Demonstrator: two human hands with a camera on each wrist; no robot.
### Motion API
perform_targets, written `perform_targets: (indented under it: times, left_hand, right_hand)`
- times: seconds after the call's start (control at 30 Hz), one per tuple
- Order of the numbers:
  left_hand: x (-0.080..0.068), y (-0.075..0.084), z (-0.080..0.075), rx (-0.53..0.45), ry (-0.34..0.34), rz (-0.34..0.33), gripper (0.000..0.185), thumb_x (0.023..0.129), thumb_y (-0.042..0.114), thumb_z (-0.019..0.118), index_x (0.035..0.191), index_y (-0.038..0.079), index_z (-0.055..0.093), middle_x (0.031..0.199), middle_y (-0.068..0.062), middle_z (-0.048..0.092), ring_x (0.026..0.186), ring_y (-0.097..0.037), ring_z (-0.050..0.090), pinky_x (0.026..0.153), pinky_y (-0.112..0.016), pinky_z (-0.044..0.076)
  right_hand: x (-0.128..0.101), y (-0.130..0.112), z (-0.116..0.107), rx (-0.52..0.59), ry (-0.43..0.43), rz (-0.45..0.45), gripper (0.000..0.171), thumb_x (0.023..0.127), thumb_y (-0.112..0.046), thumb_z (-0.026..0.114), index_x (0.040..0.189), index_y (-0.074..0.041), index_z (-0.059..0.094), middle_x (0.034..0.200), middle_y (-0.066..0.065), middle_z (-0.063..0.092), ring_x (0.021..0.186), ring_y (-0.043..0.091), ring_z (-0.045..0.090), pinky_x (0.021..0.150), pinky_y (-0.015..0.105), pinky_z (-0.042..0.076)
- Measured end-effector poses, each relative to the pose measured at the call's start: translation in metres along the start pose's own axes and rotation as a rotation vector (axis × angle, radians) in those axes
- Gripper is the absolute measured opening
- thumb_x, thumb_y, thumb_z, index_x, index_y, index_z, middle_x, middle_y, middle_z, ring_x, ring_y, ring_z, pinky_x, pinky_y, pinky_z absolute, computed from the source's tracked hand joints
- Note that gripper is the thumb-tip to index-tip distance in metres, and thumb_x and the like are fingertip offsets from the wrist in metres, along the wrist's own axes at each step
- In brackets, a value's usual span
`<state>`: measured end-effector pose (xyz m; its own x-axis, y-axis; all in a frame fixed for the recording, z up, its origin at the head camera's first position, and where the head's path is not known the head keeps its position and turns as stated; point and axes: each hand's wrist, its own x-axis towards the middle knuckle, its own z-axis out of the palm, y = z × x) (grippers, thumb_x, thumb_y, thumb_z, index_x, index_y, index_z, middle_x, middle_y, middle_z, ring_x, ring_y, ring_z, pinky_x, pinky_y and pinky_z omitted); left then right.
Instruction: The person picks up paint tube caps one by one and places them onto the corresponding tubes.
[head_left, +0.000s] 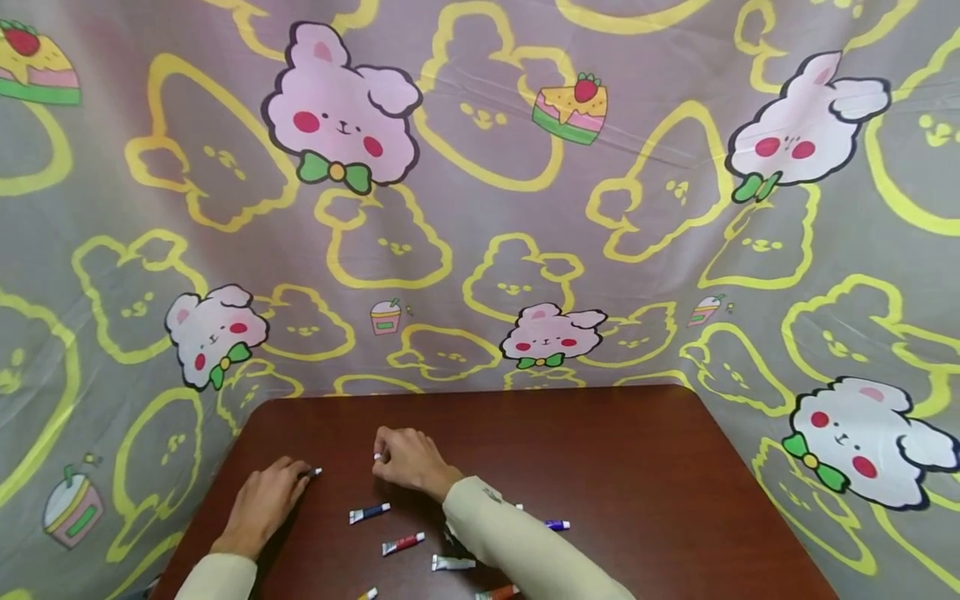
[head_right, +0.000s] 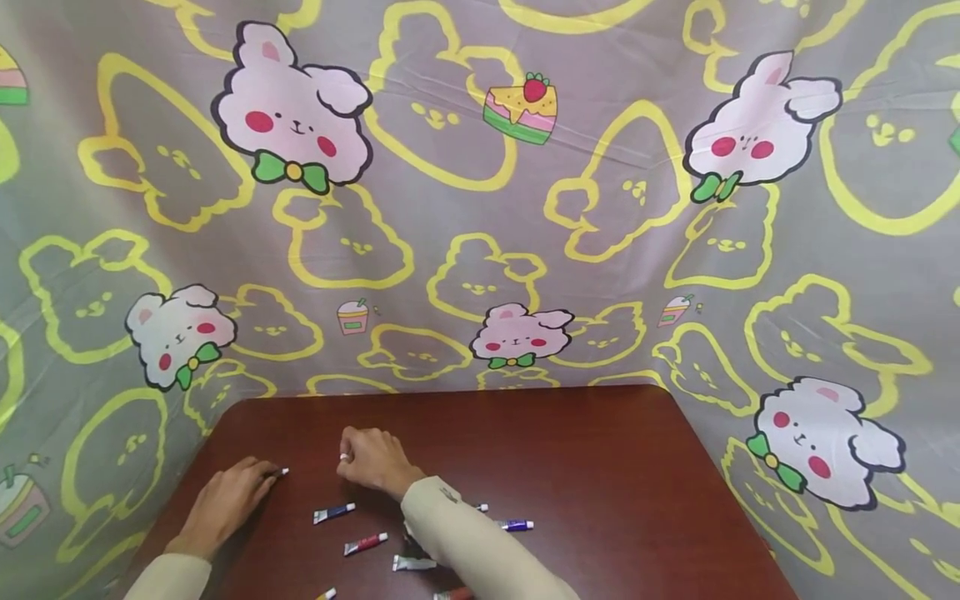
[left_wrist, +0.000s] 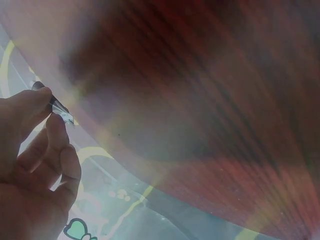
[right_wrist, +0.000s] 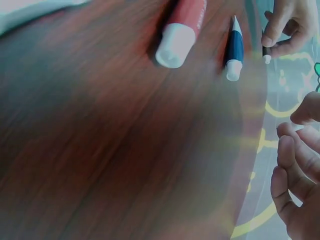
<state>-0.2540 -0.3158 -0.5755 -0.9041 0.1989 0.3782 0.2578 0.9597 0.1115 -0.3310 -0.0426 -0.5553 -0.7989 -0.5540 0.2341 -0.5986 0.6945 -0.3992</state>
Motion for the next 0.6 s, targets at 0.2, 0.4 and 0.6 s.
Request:
perform_targets:
  times: [0.2,0.4,0.6]
  left_hand:
    - [-0.005,0.009,-0.002,-0.022,0.021,0.022,0.015,0.092,0.011,0.084,0.106,0.009,0.079,0.096,-0.007,0.073,0.075,-0.033,0.072,0.069,-0.052,0.058]
    - [-0.009,0.017,-0.005,0.000,0.058,0.069,0.015,0.091,0.010,0.085,0.104,0.008,0.079,0.094,-0.007,0.073,0.069,-0.028,0.071,0.065,-0.050,0.057]
    - [-0.009,0.029,-0.008,-0.005,0.077,0.104,0.016,0.090,0.010,0.087,0.104,0.010,0.079,0.096,-0.006,0.074,0.068,-0.025,0.070,0.066,-0.049,0.057]
  right_hand:
    - [-0.011,0.002,-0.004,-0.024,0.042,-0.034,0.018,0.084,-0.028,0.080,0.093,-0.029,0.065,0.082,-0.022,0.067,0.073,-0.005,0.057,0.064,0.020,0.046]
    - [-0.025,0.003,-0.010,0.017,0.023,-0.039,0.017,0.087,-0.028,0.080,0.095,-0.028,0.065,0.081,-0.022,0.063,0.071,-0.007,0.053,0.064,0.017,0.043]
    - [-0.037,0.003,-0.015,0.010,0.036,-0.054,0.016,0.084,-0.028,0.079,0.094,-0.029,0.066,0.079,-0.023,0.063,0.070,-0.008,0.052,0.062,0.016,0.041]
